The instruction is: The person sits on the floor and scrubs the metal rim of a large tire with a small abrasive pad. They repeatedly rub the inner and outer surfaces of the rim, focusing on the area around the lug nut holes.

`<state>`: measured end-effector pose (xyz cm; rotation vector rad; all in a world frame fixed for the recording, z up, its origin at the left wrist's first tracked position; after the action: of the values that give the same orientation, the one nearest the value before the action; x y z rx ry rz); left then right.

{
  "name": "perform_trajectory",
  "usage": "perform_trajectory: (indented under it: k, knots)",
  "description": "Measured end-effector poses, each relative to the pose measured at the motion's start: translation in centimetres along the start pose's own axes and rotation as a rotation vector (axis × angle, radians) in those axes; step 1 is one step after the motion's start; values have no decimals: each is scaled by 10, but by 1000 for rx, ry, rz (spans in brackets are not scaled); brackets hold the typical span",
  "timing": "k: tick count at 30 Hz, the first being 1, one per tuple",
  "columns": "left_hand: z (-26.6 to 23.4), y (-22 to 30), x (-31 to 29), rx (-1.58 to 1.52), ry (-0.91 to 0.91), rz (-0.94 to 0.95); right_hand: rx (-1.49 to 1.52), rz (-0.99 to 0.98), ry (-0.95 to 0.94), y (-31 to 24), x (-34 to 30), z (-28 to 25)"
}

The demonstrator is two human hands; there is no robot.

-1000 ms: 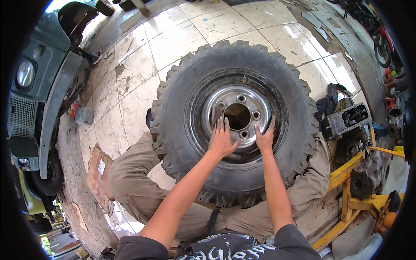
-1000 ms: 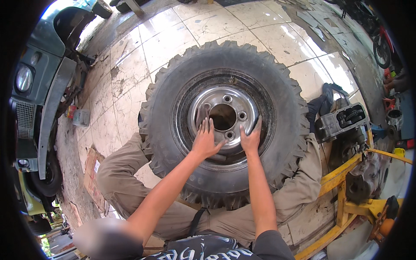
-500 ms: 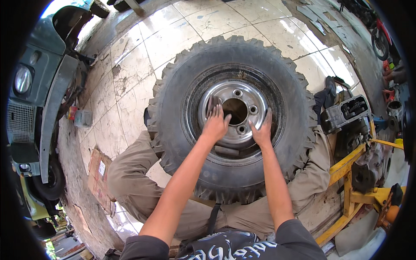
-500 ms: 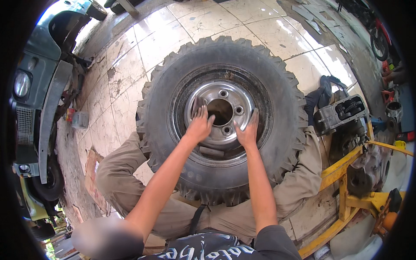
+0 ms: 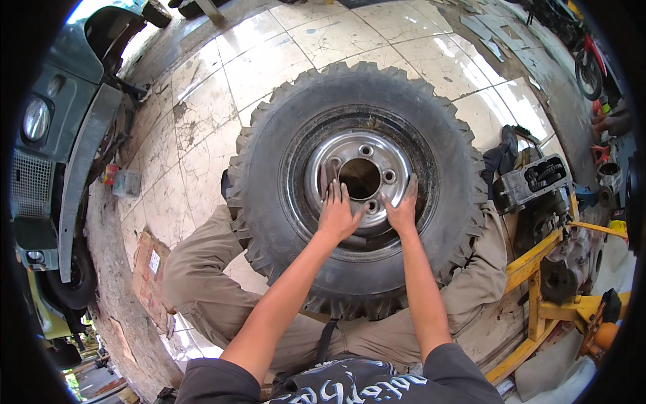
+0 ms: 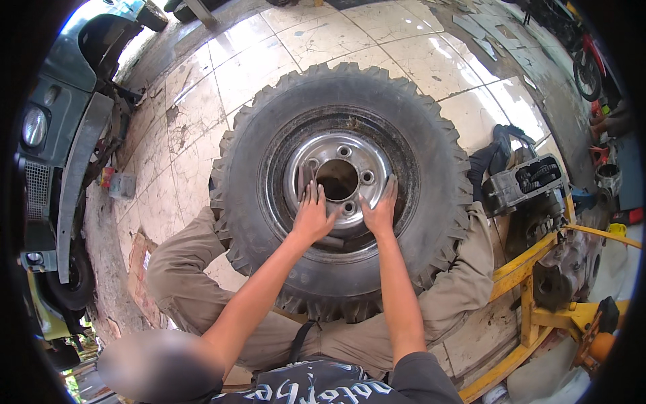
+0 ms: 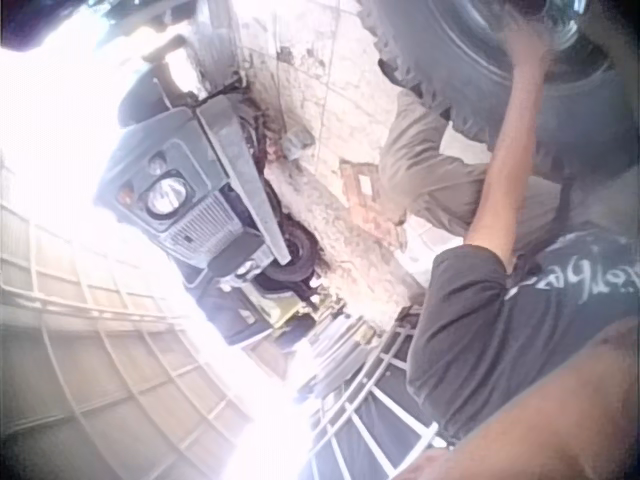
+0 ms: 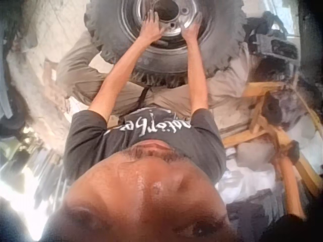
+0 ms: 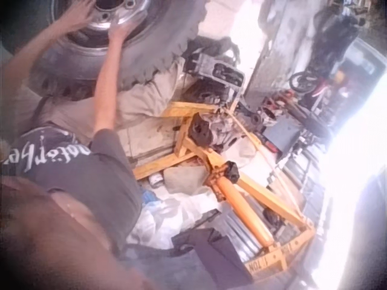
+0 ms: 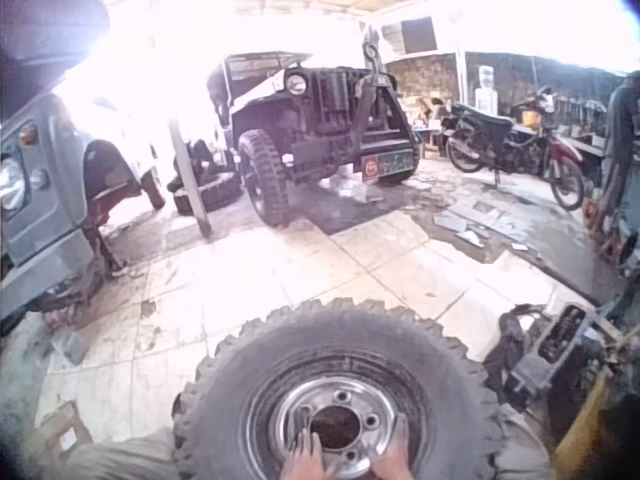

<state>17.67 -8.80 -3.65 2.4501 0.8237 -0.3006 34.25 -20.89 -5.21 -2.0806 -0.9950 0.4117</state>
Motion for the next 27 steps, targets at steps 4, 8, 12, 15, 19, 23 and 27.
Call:
perform_trajectory:
  k: [4,8,12,15,19,23,27]
  knots:
    - [-24,3,15,14,56,27,9,-6,6,2,4,1]
    - [-12,-2,10,32,83,17,-4,-15,-5,4,-2,2]
    - [-5,-6,-8,78,15,68,-9,19,1,1,0,3]
    - [-24,-18,22,-31,12,36,-30,-4,25,0,2,-1]
    - [-8,-16,6,-82,24,65,-12,-31,9,2,0,2]
    - [-18,-15,6,-55,120,120,-11,24,16,-1,2,0]
    - [-22,-17,16,-104,110,85,-21,8,18,2,2,0]
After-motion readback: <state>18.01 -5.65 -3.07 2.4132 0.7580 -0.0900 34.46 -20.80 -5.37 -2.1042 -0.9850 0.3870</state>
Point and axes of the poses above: each hand's wrist, its own x-axis towards the middle knuckle, its own z-axis out of the palm, y = z × x, the point moved 10 cm from there along x, towards the middle knuckle, and after that the axes turned 13 degrees about -y, right-handed, at the moved point
